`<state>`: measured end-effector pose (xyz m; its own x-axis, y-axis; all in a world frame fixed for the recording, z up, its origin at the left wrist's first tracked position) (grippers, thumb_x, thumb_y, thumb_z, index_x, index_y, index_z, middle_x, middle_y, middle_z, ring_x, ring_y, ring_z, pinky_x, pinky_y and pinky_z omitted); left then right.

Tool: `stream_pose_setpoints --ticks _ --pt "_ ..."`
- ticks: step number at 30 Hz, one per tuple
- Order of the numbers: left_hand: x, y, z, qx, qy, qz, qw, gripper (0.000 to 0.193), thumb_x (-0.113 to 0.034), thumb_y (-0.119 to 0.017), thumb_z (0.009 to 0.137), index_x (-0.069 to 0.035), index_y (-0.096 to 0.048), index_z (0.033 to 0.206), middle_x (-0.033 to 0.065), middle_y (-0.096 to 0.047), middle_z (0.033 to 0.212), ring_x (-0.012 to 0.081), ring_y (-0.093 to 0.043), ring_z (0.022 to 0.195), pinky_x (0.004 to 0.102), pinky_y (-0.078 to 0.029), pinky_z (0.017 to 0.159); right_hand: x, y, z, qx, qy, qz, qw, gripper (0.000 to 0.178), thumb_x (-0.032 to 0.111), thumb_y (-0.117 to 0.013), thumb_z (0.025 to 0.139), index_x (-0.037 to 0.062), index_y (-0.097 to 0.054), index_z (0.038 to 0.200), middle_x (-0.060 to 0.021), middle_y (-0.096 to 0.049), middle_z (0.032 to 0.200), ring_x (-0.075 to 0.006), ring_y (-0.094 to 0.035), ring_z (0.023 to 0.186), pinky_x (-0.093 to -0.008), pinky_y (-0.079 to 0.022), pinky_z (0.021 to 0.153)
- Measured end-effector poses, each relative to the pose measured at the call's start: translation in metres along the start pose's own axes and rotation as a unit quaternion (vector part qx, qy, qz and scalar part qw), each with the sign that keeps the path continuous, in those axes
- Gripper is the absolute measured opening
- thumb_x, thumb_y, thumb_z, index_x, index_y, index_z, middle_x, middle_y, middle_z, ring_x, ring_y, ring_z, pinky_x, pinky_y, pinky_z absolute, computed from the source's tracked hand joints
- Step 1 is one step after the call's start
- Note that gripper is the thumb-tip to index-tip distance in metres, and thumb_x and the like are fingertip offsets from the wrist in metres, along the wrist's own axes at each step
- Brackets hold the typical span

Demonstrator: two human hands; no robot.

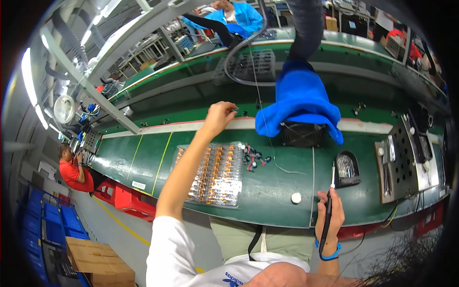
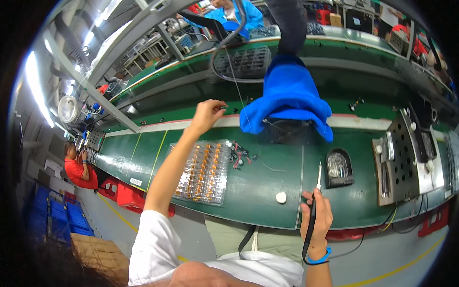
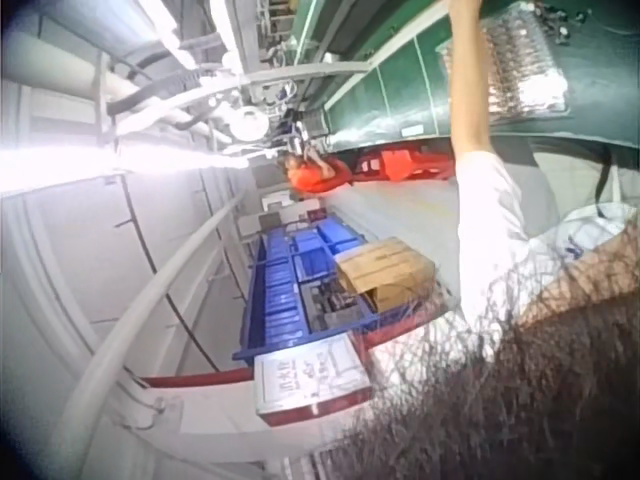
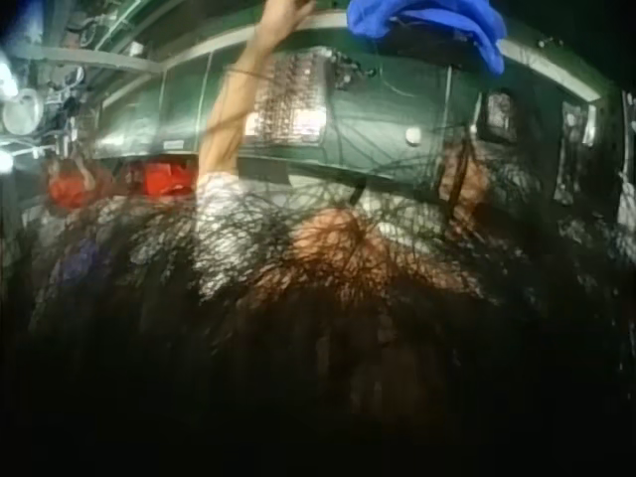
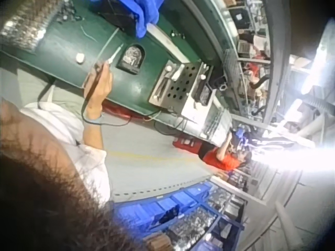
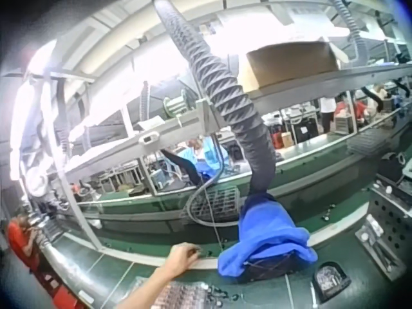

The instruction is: Soldering small wires or components onto circular electronic bases at a production station.

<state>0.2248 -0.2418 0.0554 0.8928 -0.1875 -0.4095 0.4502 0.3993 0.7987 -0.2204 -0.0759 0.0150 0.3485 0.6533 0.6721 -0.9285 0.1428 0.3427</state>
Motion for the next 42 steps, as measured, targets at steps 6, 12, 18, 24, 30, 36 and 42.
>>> stream_pose_setpoints --ticks 6,12,18,24,30,36,42 --pt "-0.154 0.042 -0.098 -0.057 -0.054 -0.086 0.993 0.024 0.001 -0.085 0.08 0.002 -0.075 0.101 0.0119 -0.077 0.095 0.0177 -0.075 0.08 0.0302 -0.06 0.073 0.005 0.003 -0.003 0.018 0.045 0.023 0.999 0.036 -0.005 -0.056 0.101 -0.0025 -0.054 0.137 -0.0201 -0.077 0.109 -0.0261 -0.071 0.086 -0.0369 -0.058 0.081" --pt "-0.237 -0.009 -0.166 -0.046 -0.134 -0.136 0.981 0.028 0.002 -0.088 0.074 0.0 -0.073 0.099 0.0117 -0.076 0.095 0.0252 -0.074 0.081 0.0328 -0.059 0.071 0.033 -0.007 0.001 0.067 0.05 0.024 0.996 0.032 -0.013 -0.062 0.092 -0.0025 -0.061 0.121 -0.0228 -0.075 0.116 -0.0329 -0.071 0.093 -0.0393 -0.058 0.083" --pt "-0.253 -0.042 -0.179 -0.035 -0.147 -0.163 0.975 0.028 0.001 -0.088 0.073 0.0 -0.073 0.098 0.0106 -0.075 0.093 0.0256 -0.073 0.081 0.0336 -0.059 0.07 0.033 -0.01 -0.01 0.064 0.054 -0.012 0.996 0.037 -0.013 -0.068 0.086 -0.0001 -0.061 0.12 -0.0202 -0.075 0.119 -0.0313 -0.068 0.09 -0.0392 -0.056 0.081" --pt "-0.257 -0.046 -0.181 -0.027 -0.16 -0.151 0.975 0.028 0.0 -0.086 0.074 -0.001 -0.072 0.098 0.0097 -0.074 0.095 0.0264 -0.072 0.082 0.0354 -0.059 0.072 0.04 -0.021 -0.008 0.068 0.093 -0.028 0.993 0.038 -0.01 -0.072 0.085 0.0025 -0.062 0.119 -0.0166 -0.075 0.122 -0.0309 -0.065 0.09 -0.0414 -0.053 0.08" --pt "-0.254 -0.048 -0.193 -0.016 -0.182 -0.15 0.972 0.027 -0.004 -0.083 0.078 -0.001 -0.069 0.101 0.0117 -0.071 0.099 0.0292 -0.071 0.087 0.0382 -0.059 0.075 0.043 -0.041 -0.011 0.104 0.089 -0.065 0.988 0.037 -0.013 -0.073 0.081 0.0023 -0.069 0.115 -0.0163 -0.076 0.118 -0.0329 -0.067 0.094 -0.0405 -0.054 0.083" --pt "-0.252 -0.01 -0.21 -0.025 -0.212 -0.102 0.972 0.026 -0.008 -0.079 0.08 0.0 -0.069 0.102 0.0121 -0.069 0.1 0.0291 -0.069 0.092 0.0402 -0.058 0.077 0.039 -0.037 -0.013 0.114 0.051 -0.075 0.989 0.033 -0.015 -0.066 0.087 -0.0027 -0.068 0.118 -0.0193 -0.073 0.123 -0.0346 -0.067 0.098 -0.0411 -0.054 0.09" --pt "-0.11 0.123 -0.245 -0.108 0.084 0.097 0.986 0.023 0.004 -0.077 0.086 -0.002 -0.074 0.107 0.0122 -0.077 0.107 0.0274 -0.074 0.092 0.0359 -0.058 0.079 0.032 -0.034 -0.016 0.11 0.059 -0.015 0.992 0.042 -0.012 -0.064 0.092 0.001 -0.055 0.131 -0.0227 -0.069 0.133 -0.0398 -0.065 0.113 -0.0436 -0.05 0.102"
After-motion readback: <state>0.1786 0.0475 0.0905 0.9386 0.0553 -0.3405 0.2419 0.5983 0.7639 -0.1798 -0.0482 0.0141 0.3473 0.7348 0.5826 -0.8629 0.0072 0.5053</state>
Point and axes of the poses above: each hand's wrist, its own z-axis towards the middle knuckle, its own y-axis out of the back of the hand, x = y × z, the point moved 8 cm from there along z, towards the middle knuckle
